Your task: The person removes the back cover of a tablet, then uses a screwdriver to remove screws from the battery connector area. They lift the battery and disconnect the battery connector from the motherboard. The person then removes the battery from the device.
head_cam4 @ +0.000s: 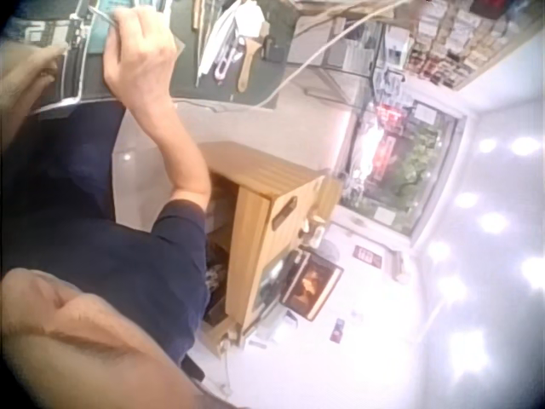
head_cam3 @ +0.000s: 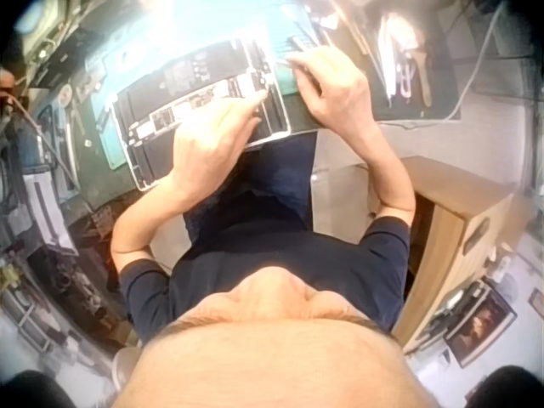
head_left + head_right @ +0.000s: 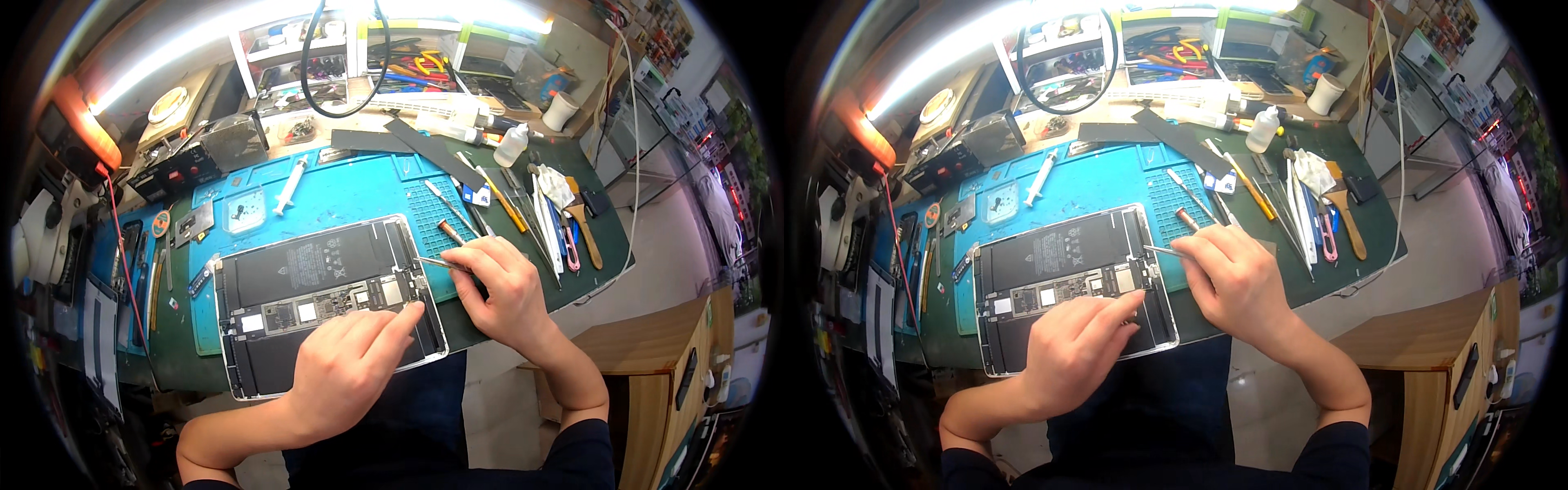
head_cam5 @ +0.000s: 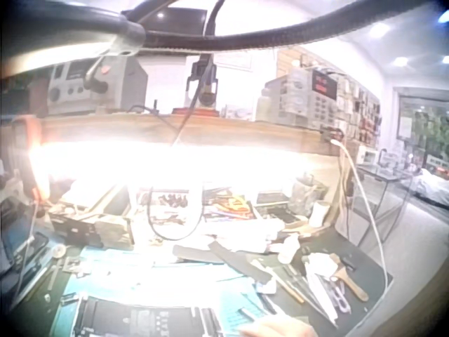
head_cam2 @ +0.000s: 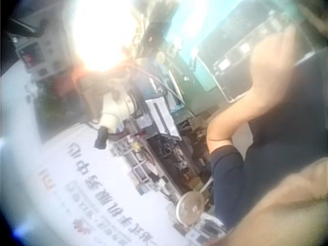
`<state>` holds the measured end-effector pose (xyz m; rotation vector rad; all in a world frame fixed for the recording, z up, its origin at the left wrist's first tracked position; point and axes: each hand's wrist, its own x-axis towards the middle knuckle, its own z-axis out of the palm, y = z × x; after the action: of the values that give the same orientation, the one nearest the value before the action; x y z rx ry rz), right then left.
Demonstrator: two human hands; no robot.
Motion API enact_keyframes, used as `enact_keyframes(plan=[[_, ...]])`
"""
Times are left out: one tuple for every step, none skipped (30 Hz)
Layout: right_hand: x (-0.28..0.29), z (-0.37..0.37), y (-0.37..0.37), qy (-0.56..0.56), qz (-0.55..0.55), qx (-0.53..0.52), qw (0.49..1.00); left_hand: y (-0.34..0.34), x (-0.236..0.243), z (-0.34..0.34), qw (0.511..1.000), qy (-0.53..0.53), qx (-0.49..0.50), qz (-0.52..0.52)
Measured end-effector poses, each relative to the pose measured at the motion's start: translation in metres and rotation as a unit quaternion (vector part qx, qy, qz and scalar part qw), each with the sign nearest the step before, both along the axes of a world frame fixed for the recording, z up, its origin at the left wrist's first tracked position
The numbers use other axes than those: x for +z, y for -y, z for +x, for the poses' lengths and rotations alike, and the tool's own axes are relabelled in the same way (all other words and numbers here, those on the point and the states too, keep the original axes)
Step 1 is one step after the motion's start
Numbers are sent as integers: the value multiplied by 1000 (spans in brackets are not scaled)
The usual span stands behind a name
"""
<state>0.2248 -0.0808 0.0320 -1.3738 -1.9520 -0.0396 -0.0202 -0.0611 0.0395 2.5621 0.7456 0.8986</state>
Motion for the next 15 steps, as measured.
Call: enact_keyframes(plan=[[1, 1, 2, 7, 0, 2, 1000, 2, 0, 1, 1000, 4, -4, 8], [2, 2, 4, 14, 0, 5, 1000, 2, 0, 1, 1000, 2, 1, 4], [4, 2, 7, 13, -4, 7, 1000, 0, 1, 0, 1000, -8, 7, 0], [7, 2, 10, 12, -8, 10, 1000, -4, 3, -1, 1000, -18, 12, -3], [8, 2, 12, 11, -12, 13, 1000, -8, 5, 0, 999, -28, 18, -7], [7, 2, 13, 4, -12, 18, 1000, -9, 5, 2, 999, -39, 27, 1], [6, 0, 13, -2, -12, 22, 1000, -10, 6, 3, 997, -66, 34, 2], [5, -1, 13, -8, -11, 28, 1000, -11, 9, 4, 995, -94, 41, 3], [4, -1, 14, -8, -10, 24, 1000, -14, 11, 6, 992, -121, 46, 5], [1, -1, 14, -8, -10, 21, 1000, -20, 6, 7, 992, -116, 36, 23], [0, -1, 14, -7, -9, 17, 1000, -22, 4, 9, 993, -107, 34, 26], [-1, -2, 15, -6, -10, 15, 1000, -24, 4, 10, 994, -100, 32, 30], [0, -3, 17, -5, -12, 12, 1000, -25, 4, 11, 995, -92, 31, 34], [0, -4, 18, -3, -14, 10, 1000, -27, 4, 12, 995, -83, 25, 42], [-1, -3, 19, 7, -16, 10, 1000, -29, 3, 12, 996, -72, 19, 49]])
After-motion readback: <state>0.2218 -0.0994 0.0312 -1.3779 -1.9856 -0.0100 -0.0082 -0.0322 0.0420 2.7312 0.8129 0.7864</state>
